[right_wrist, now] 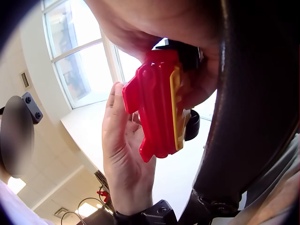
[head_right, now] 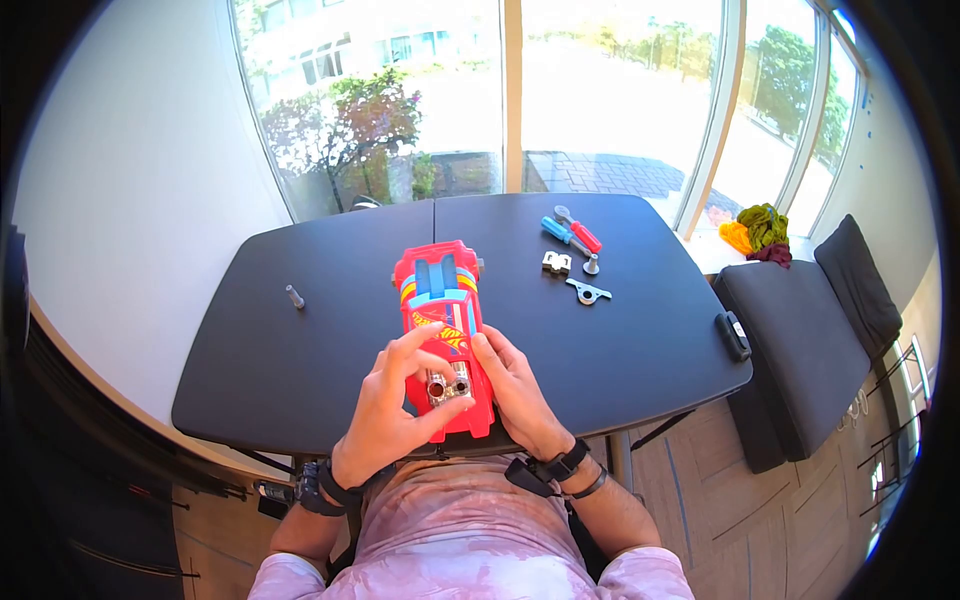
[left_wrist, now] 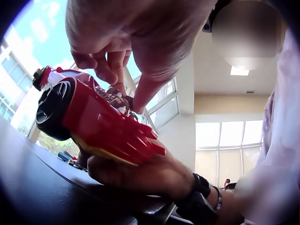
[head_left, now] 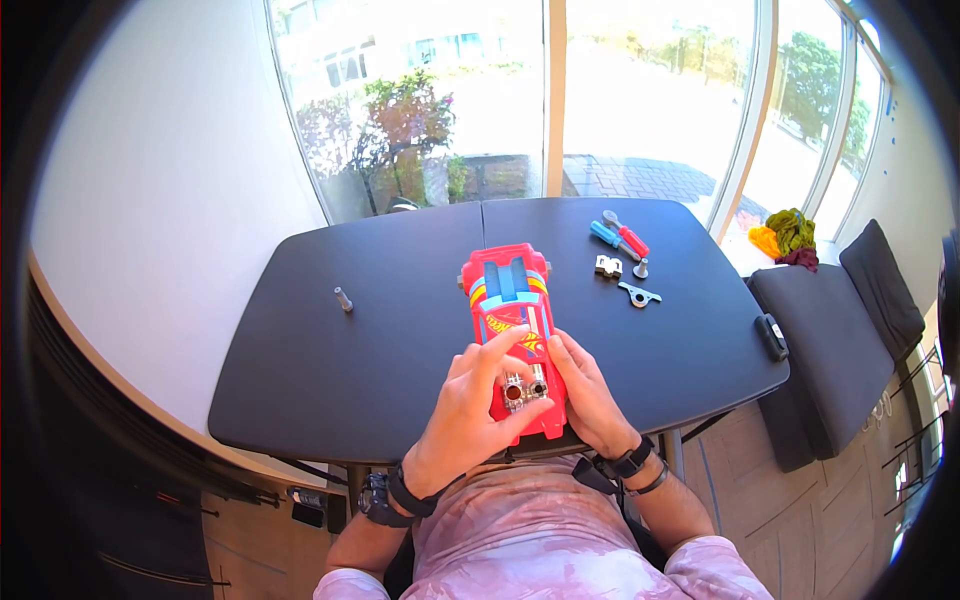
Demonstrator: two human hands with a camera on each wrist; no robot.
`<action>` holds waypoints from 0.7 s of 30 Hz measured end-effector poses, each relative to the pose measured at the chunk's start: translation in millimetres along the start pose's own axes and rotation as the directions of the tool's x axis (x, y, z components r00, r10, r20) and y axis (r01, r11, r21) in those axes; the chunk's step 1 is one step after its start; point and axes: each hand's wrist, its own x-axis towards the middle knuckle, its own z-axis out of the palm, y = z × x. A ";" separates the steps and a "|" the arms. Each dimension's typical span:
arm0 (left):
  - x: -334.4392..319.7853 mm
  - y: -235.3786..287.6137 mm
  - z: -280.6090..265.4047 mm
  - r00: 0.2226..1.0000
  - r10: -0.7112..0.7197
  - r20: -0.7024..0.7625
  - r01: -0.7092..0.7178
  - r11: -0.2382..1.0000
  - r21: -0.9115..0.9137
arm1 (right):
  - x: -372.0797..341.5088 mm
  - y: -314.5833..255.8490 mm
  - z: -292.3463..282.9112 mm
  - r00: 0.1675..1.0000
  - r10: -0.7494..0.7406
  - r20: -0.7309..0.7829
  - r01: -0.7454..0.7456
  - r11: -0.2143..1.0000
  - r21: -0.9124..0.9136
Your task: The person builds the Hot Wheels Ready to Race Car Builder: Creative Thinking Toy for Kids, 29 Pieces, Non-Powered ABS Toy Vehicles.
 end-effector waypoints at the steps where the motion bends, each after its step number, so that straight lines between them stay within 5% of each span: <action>1: -2.6 -4.4 2.7 0.999 -0.030 0.027 0.030 0.999 -0.027 | 0.2 0.0 -1.5 1.000 0.002 0.010 -0.002 1.000 0.000; 6: 0.2 0.2 -3.7 0.998 0.046 0.036 -0.047 0.998 0.043 | -0.3 -0.5 1.6 1.000 0.007 0.003 -0.008 1.000 0.024; 11: -4.2 -4.5 0.4 0.991 -0.107 0.075 0.113 0.991 -0.078 | 1.5 1.0 -2.0 1.000 -0.005 0.025 0.006 1.000 -0.006; 14: 1.6 2.2 -3.2 0.998 0.056 -0.021 -0.055 0.998 0.032 | 0.9 1.6 0.4 1.000 -0.005 0.011 0.005 1.000 0.011; 17: 2.6 4.1 1.8 0.994 -0.027 -0.103 0.029 0.999 0.022 | -0.7 -3.3 5.1 1.000 0.009 -0.001 -0.009 1.000 0.021; 21: -1.5 -4.7 0.6 1.000 0.011 -0.011 -0.008 0.984 0.180 | 1.2 -0.9 2.2 1.000 -0.004 0.022 0.004 1.000 0.020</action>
